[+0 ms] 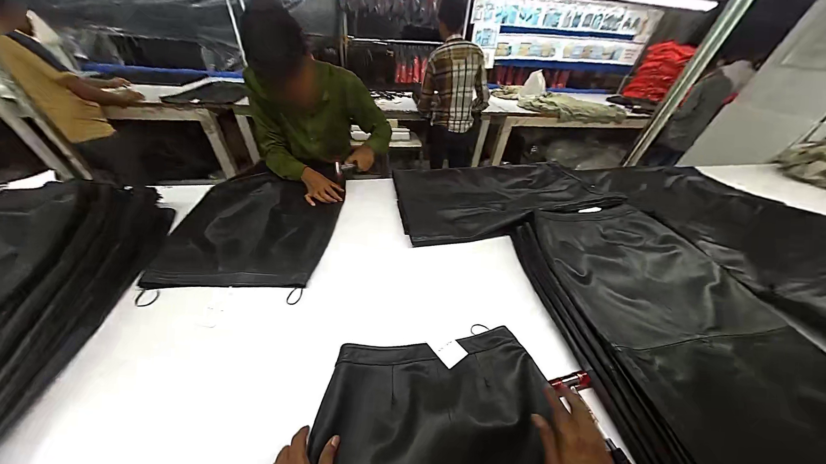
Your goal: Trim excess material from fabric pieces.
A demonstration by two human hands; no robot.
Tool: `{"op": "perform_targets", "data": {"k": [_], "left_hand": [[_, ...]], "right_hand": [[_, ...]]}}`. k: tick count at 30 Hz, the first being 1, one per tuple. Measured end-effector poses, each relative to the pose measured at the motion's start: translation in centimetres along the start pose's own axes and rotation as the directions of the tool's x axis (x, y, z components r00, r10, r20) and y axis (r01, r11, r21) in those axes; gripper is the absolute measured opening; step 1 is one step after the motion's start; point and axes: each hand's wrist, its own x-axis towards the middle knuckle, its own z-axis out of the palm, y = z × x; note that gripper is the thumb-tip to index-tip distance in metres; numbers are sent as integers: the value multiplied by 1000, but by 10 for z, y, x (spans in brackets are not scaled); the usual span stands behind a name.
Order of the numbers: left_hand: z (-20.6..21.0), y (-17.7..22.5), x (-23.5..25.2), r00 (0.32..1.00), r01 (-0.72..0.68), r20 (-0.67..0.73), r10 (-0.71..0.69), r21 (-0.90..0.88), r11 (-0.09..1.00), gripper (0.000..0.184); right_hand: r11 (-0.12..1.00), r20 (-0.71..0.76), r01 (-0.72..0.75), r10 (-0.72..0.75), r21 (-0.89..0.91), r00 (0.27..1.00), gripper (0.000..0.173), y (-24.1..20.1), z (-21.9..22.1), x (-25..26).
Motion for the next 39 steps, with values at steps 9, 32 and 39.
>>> {"op": "perform_targets", "data": {"k": [9,32,39], "left_hand": [[16,26,102,974,-54,-222,41,-54,997,37],[28,17,126,986,-96,-169,4,-544,834,35],[31,13,126,937,-305,-309,161,-503,809,28]], "right_hand": [[978,19,101,-100,-181,995,84,-28,84,77],[720,293,155,-455,676,841,45,-184,111,166],[657,485,113,-651,746,583,59,-242,132,190]]}}
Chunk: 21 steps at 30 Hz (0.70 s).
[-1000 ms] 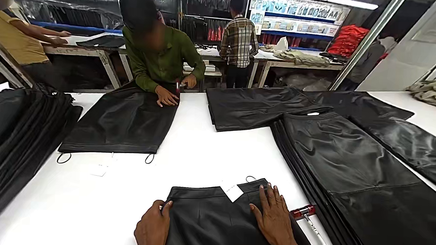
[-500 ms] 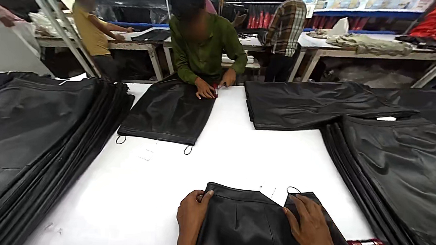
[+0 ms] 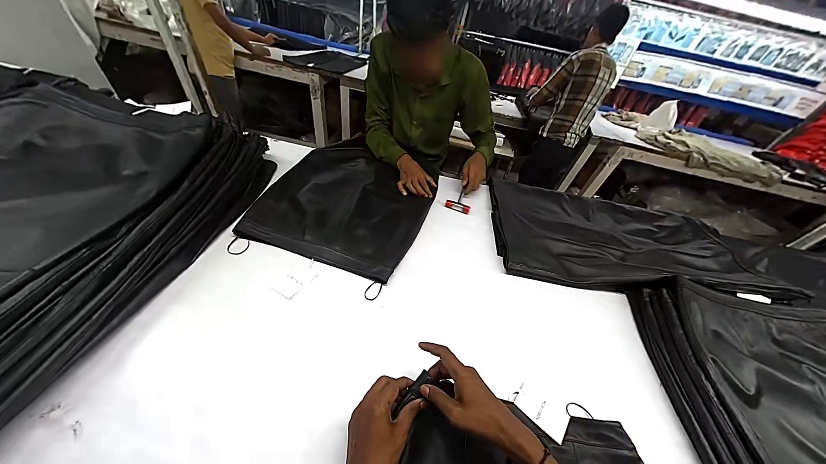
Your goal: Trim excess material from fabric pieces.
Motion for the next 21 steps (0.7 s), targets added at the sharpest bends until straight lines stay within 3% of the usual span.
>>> {"op": "perform_targets", "data": {"k": [9,18,21], "left_hand": [[-8,8,-1,999,-31,-29,32,19,999,27],[-25,32,2,963,252,115,-245,-50,966,31],[-23,34,2,966,223,129,-225,24,974,26]], "right_hand": [[977,243,-155,117,147,963,78,-15,-16,5],[936,216,-141,73,321,974,73,-15,-14,0],[946,214,-120,55,303,975,72,-15,-13,-1]]}}
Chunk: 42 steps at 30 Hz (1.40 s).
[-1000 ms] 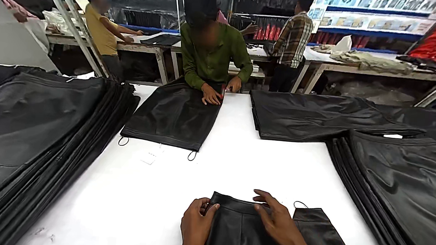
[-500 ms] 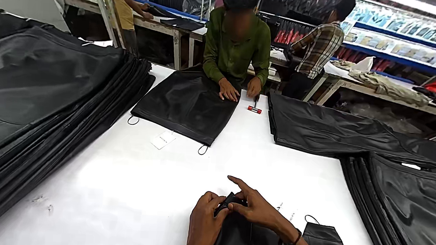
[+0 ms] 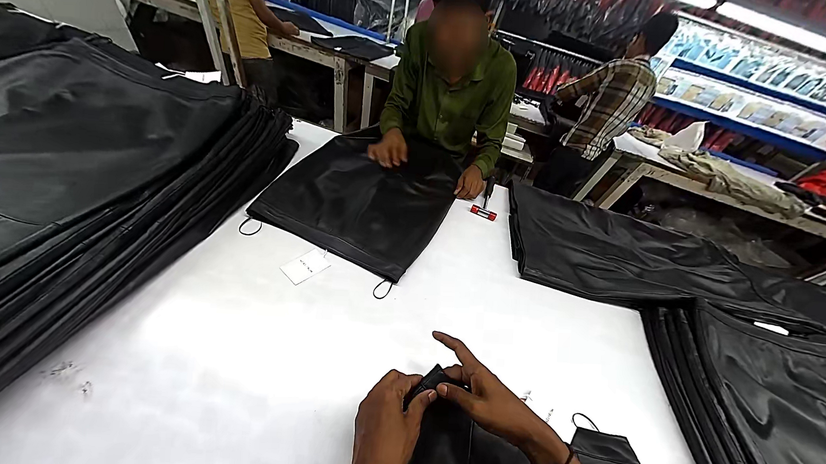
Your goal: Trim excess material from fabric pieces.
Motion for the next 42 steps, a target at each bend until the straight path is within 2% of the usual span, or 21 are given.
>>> {"op": "perform_targets", "data": {"k": [2,4,6,8,11,19,27,32,38,39,42], "left_hand": [[2,2,0,999,-25,22,23,78,997,27],[6,3,0,999,-23,36,19,134,991,27],[10,0,0,1000,-18,24,15,147,989,27],[14,-3,1,1000,-19,9,18,142,990,26],[16,-8,2,999,-33,1,34,123,992,26],[13,-10,3,998,-28,63,23,78,997,27],[11,-3,5,987,78,130,-96,140,987,33],[6,8,8,960,169,180,-217,248,954,36],[5,13,7,941,305,42,-337,329,894,46],[6,12,5,949,298,-12,-315,358,885,42],[14,0,2,976,182,-182,-117,402,897,35]], "right_hand": [[999,-9,-4,4,-53,1000,71,4,1,2],[982,-31,-12,6,-190,1000,71,7,2,5],[952,-72,-16,-7,-307,997,68,10,4,7],[938,-122,-16,-28,-345,992,59,12,3,8],[948,-144,-11,-37,-320,989,41,12,-2,7],[994,-100,-44,33,-104,994,30,17,-16,12],[991,-152,-25,4,-134,988,18,21,-14,23],[986,-155,-70,47,-151,987,19,26,-12,32],[940,-116,-163,134,-298,984,21,28,-8,50],[931,-113,-180,151,-317,982,21,27,-8,52],[904,-110,-252,228,-344,968,21,18,-8,56]]}}
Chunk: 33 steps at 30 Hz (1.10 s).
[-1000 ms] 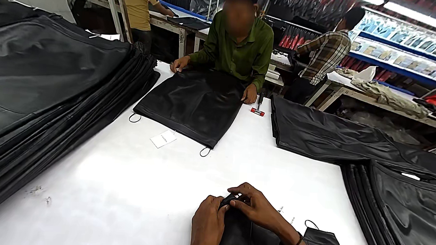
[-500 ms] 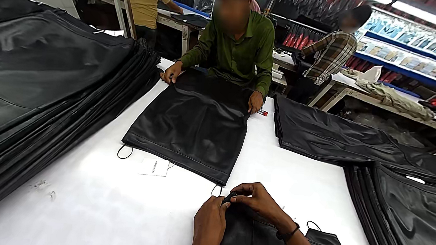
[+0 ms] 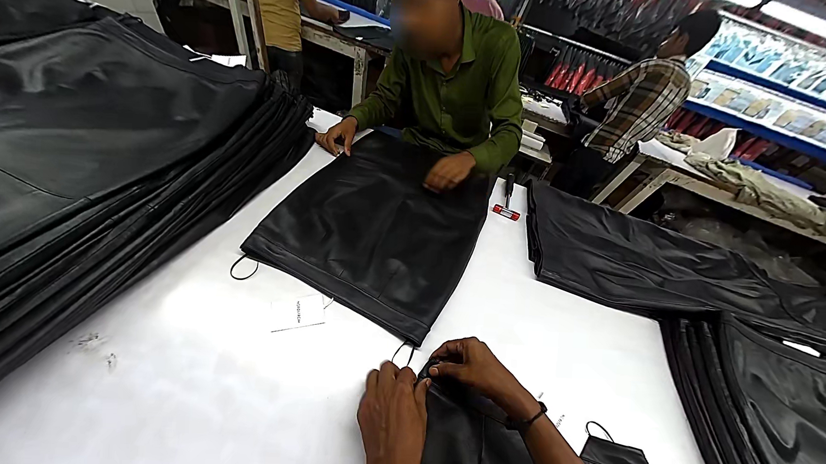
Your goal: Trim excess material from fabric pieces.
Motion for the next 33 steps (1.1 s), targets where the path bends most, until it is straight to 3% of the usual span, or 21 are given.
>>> {"op": "perform_targets", "data": {"k": [4,7,11,16,18,19,21,23,27,33], "left_hand": [[-8,-7,7,990,66,128,-56,-69,995,33],[-10,-5,8,984,93,154,-83,-58,994,32],[-13,0,11,975,113,193,-106,-25,993,31],[-16,3,13,966,130,227,-126,-5,991,31],[-15,2,14,965,134,225,-133,9,991,31],[-15,2,14,965,137,224,-137,12,990,32],[-13,2,14,968,138,213,-137,11,990,32],[-13,3,14,971,136,199,-135,5,991,32],[-14,3,12,971,135,199,-129,-16,991,30],[-19,7,14,958,160,239,-159,14,987,31]], "right_hand": [[994,-2,-99,99,-52,995,23,-11,-3,3],[978,-66,-182,176,-106,982,40,-17,-4,3],[936,-160,-221,183,-274,970,37,-24,-1,-1],[964,-218,-227,195,-134,956,42,-2,7,-7],[970,-323,-155,88,-188,942,44,4,18,-15],[958,-398,-79,-39,-277,916,46,10,26,-21],[838,-494,81,-394,-540,775,37,22,42,-30],[697,-452,144,-593,-702,666,25,23,53,-37],[649,-378,125,-576,-750,725,45,26,73,-47],[698,-436,33,-484,-716,759,50,23,86,-51]]}}
